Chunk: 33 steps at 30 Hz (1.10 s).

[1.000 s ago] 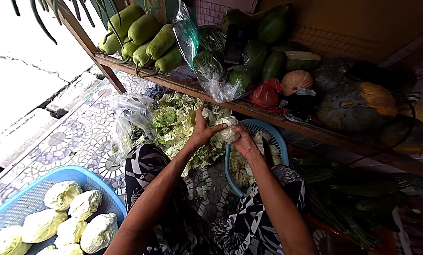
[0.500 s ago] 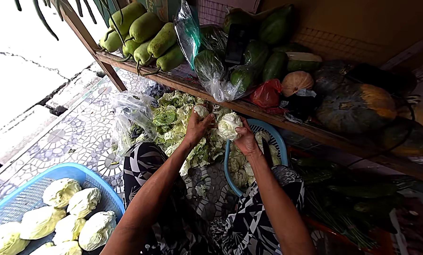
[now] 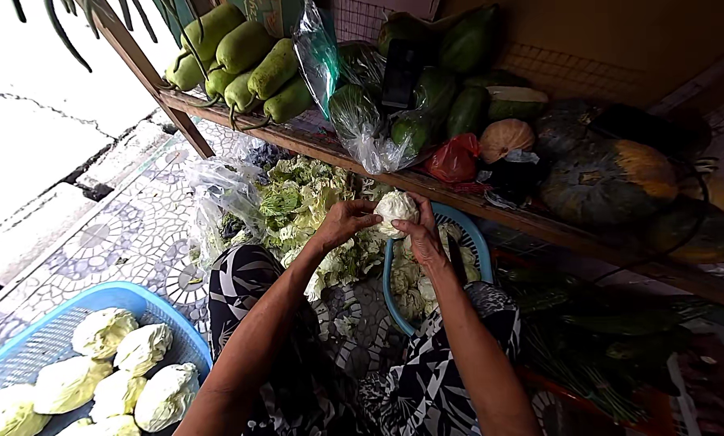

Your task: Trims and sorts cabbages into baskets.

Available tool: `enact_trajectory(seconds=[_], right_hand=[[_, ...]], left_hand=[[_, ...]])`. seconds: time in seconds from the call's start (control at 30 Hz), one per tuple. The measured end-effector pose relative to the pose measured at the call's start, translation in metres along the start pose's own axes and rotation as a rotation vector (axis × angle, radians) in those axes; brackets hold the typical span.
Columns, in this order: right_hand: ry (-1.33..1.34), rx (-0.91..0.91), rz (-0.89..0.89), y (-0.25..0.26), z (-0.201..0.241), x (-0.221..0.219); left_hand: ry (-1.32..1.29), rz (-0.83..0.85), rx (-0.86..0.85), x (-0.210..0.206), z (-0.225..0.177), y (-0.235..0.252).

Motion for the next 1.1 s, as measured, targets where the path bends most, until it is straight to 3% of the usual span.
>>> enact_trajectory(seconds=[0.2,0.4,0.6,0.83,0.93,1.0,1.1], right_hand=[[-0.342,0.051,0.044,-0.001,0.014,-0.001],[-0.273,0.02,0.096,0.001,0.015,0.003],[-0.373,0.046,0.117,0.002,0.019,0.003],[-0.469,0.089,0.196,0.004,0.016,-0.007],[-0.334,0.025,0.163,0.003,0.015,-0.001],[-0.101,-0.033,0.074,0.003,0.006,0.006],[0.35,-0.302,-0.138,-0.004,-0.013,0.003]], left_hand=[[0.085,-0.044,0.046,-0.003,0.007,0.002],[0.012,0.042,0.072,-0.008,0.011,0.005],[-0.03,0.068,0.115,-0.011,0.015,0.008],[0.103,0.032,0.24,-0.01,0.024,0.011],[0.159,0.052,0.24,-0.007,0.024,0.01],[0.141,0.004,0.241,0.0,0.021,0.008],[0.165,-0.168,0.222,0.016,0.017,0.002]])
Point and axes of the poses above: each hand's wrist, its own y-axis towards the middle knuckle, its own x-axis out of the back of the hand, z = x × y, the point moved 8 cm from there along y, towards the middle knuckle, and after that the axes turned 6 degrees about x, right-handed, at the moved point
